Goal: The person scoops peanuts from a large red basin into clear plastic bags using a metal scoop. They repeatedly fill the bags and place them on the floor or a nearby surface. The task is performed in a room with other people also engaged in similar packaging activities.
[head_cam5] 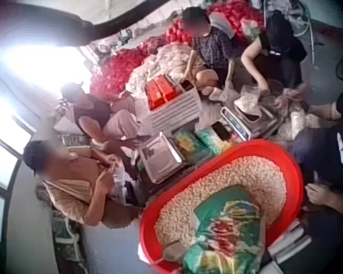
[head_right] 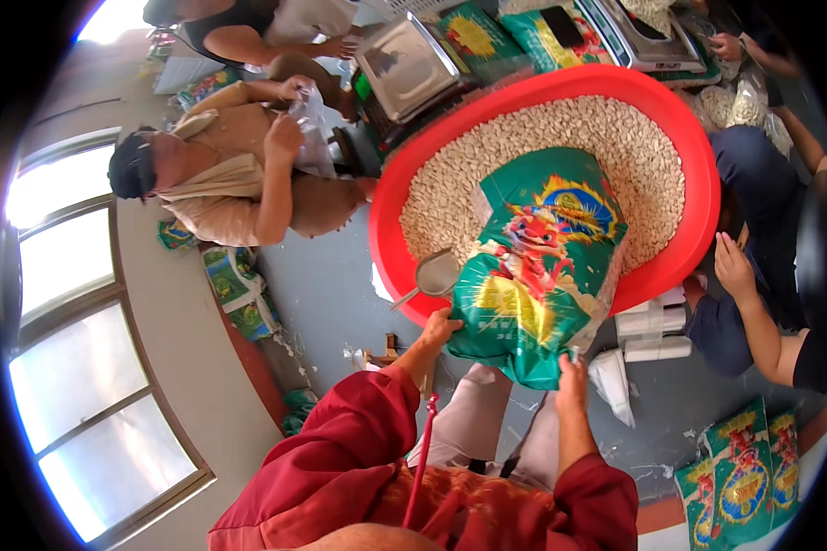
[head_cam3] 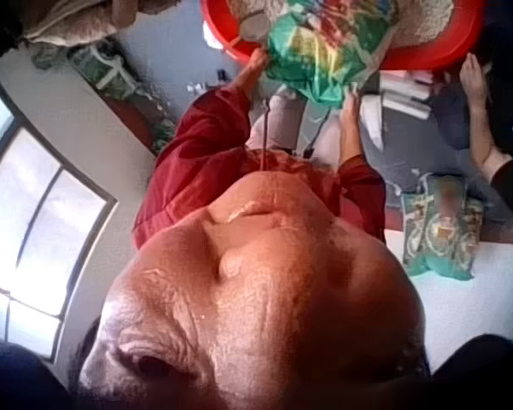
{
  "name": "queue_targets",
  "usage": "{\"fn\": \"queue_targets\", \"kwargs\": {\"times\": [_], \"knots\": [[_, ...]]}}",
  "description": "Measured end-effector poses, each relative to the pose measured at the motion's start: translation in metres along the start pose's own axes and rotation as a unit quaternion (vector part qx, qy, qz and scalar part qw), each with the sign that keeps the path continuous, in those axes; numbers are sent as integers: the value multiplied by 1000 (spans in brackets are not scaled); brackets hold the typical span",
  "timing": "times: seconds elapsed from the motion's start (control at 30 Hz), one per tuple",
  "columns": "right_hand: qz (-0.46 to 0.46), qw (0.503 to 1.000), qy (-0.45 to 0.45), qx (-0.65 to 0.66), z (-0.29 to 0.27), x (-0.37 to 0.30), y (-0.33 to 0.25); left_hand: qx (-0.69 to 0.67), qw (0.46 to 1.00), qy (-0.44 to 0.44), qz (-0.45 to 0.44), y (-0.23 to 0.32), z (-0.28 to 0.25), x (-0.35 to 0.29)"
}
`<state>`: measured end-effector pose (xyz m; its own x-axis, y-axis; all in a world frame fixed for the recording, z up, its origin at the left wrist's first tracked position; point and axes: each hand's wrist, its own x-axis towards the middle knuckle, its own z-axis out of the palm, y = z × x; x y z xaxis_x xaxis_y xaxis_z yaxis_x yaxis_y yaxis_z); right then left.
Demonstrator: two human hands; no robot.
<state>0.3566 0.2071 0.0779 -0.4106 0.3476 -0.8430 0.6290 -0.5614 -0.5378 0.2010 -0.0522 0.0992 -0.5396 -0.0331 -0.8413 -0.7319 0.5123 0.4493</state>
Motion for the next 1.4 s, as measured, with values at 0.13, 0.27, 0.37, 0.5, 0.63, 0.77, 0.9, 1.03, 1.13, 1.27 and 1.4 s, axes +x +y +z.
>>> {"fn": "queue_targets", "kwargs": {"times": [0.13, 0.27, 0.37, 0.5, 0.63, 0.77, 0.9, 1.03, 1.13, 1.27, 1.4], "knots": [[55, 986, -4, 156, -14, -49, -130, -13, 995, -91, 45, 99, 1, -58], [58, 958, -74, 272, -46, -54, -199, -42, 991, -116, 50, 195, 8, -136], [31, 957, -78, 277, -61, -75, -243, -41, 985, -138, 94, 238, 13, -170], [-74, 958, -123, 249, -72, -111, -309, -167, 963, -143, 153, 298, 23, -213], [-190, 921, -250, 229, -81, -185, -417, -237, 865, -189, 399, 404, 28, -257], [-147, 940, -194, 238, -91, -151, -453, -85, 887, -145, 430, 456, 47, -242], [-162, 957, -129, 201, -106, -90, -368, 6, 934, -93, 346, 382, 50, -199], [-111, 979, -75, 151, -132, -74, -288, 76, 960, -78, 257, 297, 46, -175], [-45, 988, 11, 147, -131, -95, -265, 110, 962, -81, 235, 272, 52, -174], [-26, 985, 41, 167, -124, -93, -247, 157, 936, -66, 309, 258, 50, -168], [-70, 989, 37, 125, -120, -79, -237, 246, 840, -72, 479, 259, 43, -167]]}}
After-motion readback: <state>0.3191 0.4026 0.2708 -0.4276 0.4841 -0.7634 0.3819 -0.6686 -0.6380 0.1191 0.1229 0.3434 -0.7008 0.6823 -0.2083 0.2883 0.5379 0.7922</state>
